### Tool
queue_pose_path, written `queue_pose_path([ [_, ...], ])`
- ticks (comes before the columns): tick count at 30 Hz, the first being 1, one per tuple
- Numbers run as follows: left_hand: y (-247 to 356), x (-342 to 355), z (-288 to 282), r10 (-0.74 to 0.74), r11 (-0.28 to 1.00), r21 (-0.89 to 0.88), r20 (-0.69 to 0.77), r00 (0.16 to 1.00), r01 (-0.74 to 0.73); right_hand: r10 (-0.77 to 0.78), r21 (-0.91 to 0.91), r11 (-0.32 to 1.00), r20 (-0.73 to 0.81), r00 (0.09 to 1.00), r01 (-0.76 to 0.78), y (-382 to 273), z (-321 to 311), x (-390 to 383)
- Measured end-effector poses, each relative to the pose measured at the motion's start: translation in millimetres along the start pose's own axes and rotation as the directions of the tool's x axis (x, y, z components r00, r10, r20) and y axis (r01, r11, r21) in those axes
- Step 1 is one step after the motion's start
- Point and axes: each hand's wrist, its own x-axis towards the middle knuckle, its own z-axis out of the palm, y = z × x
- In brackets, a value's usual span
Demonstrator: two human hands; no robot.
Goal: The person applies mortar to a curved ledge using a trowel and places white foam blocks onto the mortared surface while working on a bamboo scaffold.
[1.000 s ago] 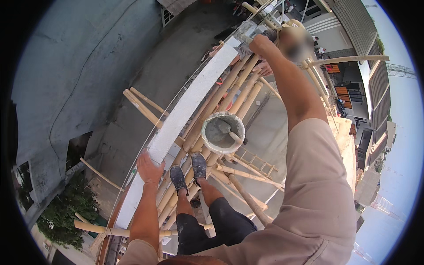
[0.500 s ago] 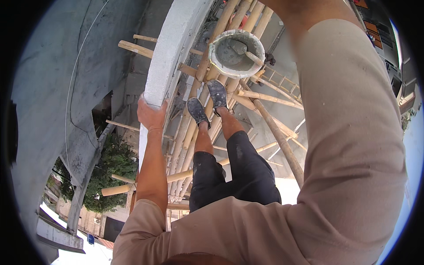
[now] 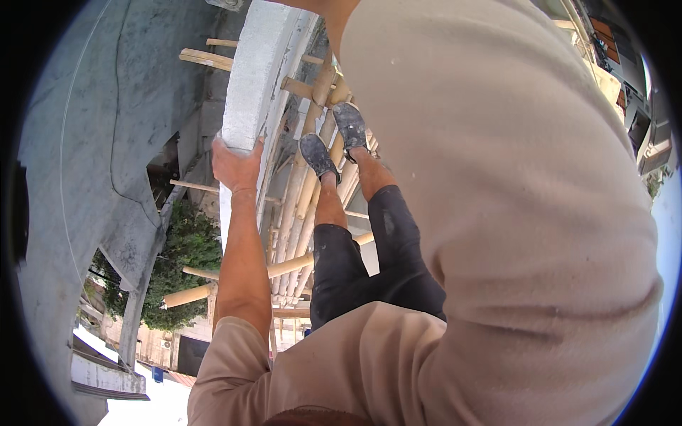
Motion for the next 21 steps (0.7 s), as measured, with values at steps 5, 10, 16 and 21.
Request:
queue_pose_path([
  [5, 4.7, -2.5, -2.4, 0.009, 1.0, -0.026, -0.018, 1.0, -0.009, -0.016, -0.015, 1.0, 0.005, 1.0, 0.017, -10.4, -0.4, 1.0],
  [10, 4.7, 1.0, -4.5, -0.042, 0.999, 0.002, 0.044, 0.998, 0.042, -0.033, -0.018, 0.999, 0.007, 0.999, 0.033, -17.3, -1.6, 3.9],
  [16, 2.4, 1.8, -9.0, -0.01, 1.0, -0.022, 0.021, 1.0, 0.01, -0.048, -0.002, 0.999, -0.002, 0.999, 0.048, -28.0, -5.0, 10.6],
  [21, 8.7, 4.0, -13.4, 0.014, 1.0, 0.019, 0.045, 0.999, -0.015, -0.01, 0.07, 0.997, -0.012, 1.0, 0.01, -20.4, 0.5, -2.8],
])
